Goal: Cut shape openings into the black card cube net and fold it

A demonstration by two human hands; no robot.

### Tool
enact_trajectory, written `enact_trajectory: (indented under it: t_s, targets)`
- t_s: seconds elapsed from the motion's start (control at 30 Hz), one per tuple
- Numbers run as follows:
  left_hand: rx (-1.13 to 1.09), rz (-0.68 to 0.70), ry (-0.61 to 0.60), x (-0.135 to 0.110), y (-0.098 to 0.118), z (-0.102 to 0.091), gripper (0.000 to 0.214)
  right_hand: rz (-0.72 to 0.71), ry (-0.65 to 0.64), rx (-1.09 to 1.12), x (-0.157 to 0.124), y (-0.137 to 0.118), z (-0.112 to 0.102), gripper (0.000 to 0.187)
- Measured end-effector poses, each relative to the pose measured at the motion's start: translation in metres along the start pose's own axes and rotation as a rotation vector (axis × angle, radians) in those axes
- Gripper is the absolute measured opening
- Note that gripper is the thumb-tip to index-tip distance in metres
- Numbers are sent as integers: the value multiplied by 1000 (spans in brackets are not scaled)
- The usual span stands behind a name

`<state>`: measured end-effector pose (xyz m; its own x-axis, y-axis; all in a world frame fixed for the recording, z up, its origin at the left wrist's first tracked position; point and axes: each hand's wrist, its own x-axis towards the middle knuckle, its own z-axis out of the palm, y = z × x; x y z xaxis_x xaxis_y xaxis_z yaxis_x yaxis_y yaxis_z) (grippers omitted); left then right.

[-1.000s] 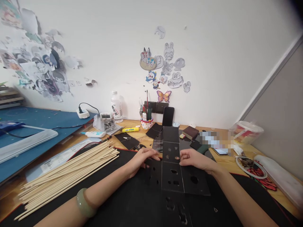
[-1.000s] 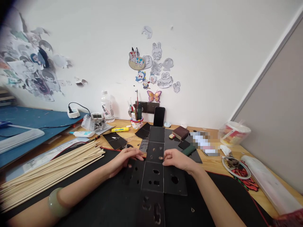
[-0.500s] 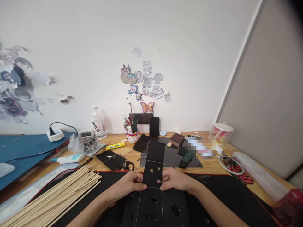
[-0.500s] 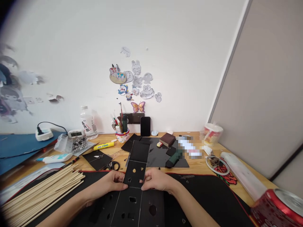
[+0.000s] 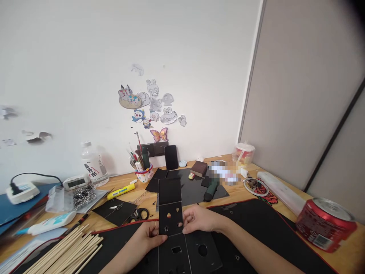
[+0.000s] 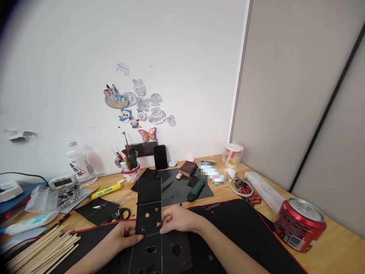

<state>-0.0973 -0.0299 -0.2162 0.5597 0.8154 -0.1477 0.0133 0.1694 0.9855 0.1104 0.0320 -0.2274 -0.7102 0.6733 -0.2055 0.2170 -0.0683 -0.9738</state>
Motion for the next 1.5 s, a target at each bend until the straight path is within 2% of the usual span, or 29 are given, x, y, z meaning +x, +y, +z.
enact_trajectory:
  t_s: [0.27, 0.5, 0.73, 0.93, 1.13, 1.27, 1.37, 1.5]
  targets:
    - [67, 16, 88, 5, -13, -9, 36, -50, 11, -7, 0, 3, -1, 15]
    - [82, 12, 122, 2, -9, -6, 39, -65, -1, -32, -1, -3, 0, 14]
    - [58, 19, 141, -3, -4, -4, 25, -88, -21, -59, 0, 1, -5, 15]
    - [40, 4, 173, -3, -5, -5, 30, -89, -38, -87, 0, 0, -6, 18]
    - [-61, 13, 203, -3, -7, -12, 27, -53, -35, -128, 0, -2, -10, 24]
    - [-172, 54, 309, -5, -2, -12, 26, -37, -27, -159, -1, -5, -12, 25]
    - [-286, 72, 361, -7, 1, -15, 32, -43, -8, -187, 0, -5, -12, 27]
    - [-464, 102, 352, -8, -1, -23, 44, -55, 35, -217, 1, -5, -11, 27]
